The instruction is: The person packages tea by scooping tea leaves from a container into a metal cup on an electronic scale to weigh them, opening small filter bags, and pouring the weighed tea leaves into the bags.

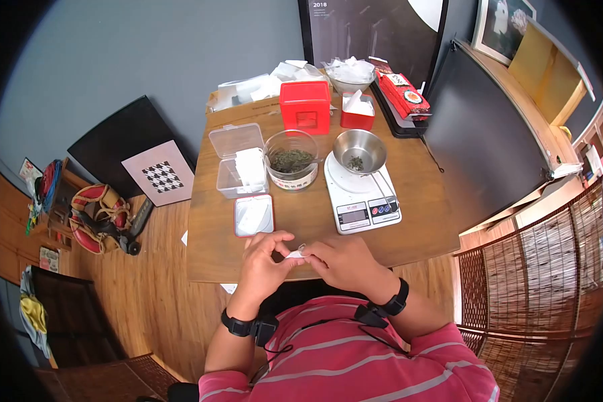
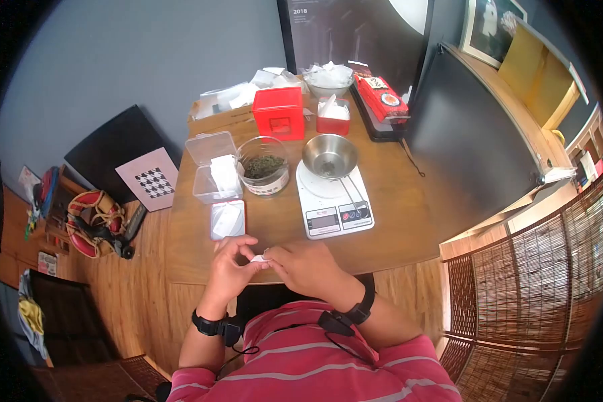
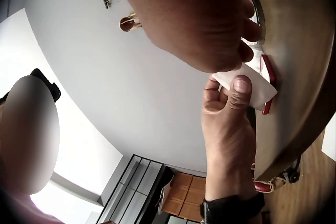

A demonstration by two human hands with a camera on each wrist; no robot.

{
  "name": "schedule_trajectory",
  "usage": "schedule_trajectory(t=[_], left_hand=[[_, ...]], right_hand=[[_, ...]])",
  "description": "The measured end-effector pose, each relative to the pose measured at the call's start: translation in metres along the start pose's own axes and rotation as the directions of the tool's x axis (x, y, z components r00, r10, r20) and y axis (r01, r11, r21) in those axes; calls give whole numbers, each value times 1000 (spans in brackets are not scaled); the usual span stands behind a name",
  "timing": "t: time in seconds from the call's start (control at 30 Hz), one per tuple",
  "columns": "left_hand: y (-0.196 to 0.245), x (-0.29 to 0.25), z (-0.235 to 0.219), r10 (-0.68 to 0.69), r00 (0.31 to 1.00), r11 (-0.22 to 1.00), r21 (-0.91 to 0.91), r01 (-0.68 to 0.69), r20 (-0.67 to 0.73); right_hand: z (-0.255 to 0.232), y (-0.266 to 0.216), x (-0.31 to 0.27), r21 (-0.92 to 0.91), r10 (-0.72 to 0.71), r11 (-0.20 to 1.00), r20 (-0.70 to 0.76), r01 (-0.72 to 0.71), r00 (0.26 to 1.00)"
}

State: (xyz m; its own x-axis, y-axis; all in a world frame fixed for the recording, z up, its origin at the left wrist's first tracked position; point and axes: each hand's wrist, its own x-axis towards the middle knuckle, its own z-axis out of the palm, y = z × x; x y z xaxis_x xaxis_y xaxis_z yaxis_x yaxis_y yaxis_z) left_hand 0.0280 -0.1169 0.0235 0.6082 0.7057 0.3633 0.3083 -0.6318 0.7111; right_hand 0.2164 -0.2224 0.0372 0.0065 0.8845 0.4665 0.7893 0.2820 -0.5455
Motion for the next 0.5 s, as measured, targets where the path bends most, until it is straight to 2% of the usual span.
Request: schedule_trajectory(t=[0.07, 0.17, 0.23, 0.27, 0.33, 0.37, 0.43, 0.5], left_hand=[[1, 0, 1, 11, 1000, 1000, 11, -11, 14], [4, 1, 2, 10, 999, 1000, 9, -10, 42], [8, 3, 0, -18, 985, 1000, -4, 19, 170], [9, 5, 1, -18, 985, 1000, -5, 19, 173], [12, 6, 3, 44, 982, 987, -162, -14, 185], [17, 6, 1, 44, 981, 987, -163, -12, 189], [25, 7, -4, -80, 902, 938, -275, 212, 424], [16, 5, 0, -73, 874, 933, -276, 229, 480]], right_hand=[[1, 4, -3, 26, -78, 997, 1, 78, 997], [1, 6, -8, 29, -92, 995, -35, 93, 995], [-6, 1, -9, 15, -68, 997, -55, 69, 996], [-9, 0, -9, 0, -51, 999, -73, 51, 996], [-10, 5, -12, 38, -40, 998, -68, 43, 997], [-10, 6, -14, 74, -33, 997, -65, 38, 997], [-12, 7, -15, 144, -18, 989, -48, 24, 999], [-14, 7, -15, 213, -9, 977, -26, 15, 1000]])
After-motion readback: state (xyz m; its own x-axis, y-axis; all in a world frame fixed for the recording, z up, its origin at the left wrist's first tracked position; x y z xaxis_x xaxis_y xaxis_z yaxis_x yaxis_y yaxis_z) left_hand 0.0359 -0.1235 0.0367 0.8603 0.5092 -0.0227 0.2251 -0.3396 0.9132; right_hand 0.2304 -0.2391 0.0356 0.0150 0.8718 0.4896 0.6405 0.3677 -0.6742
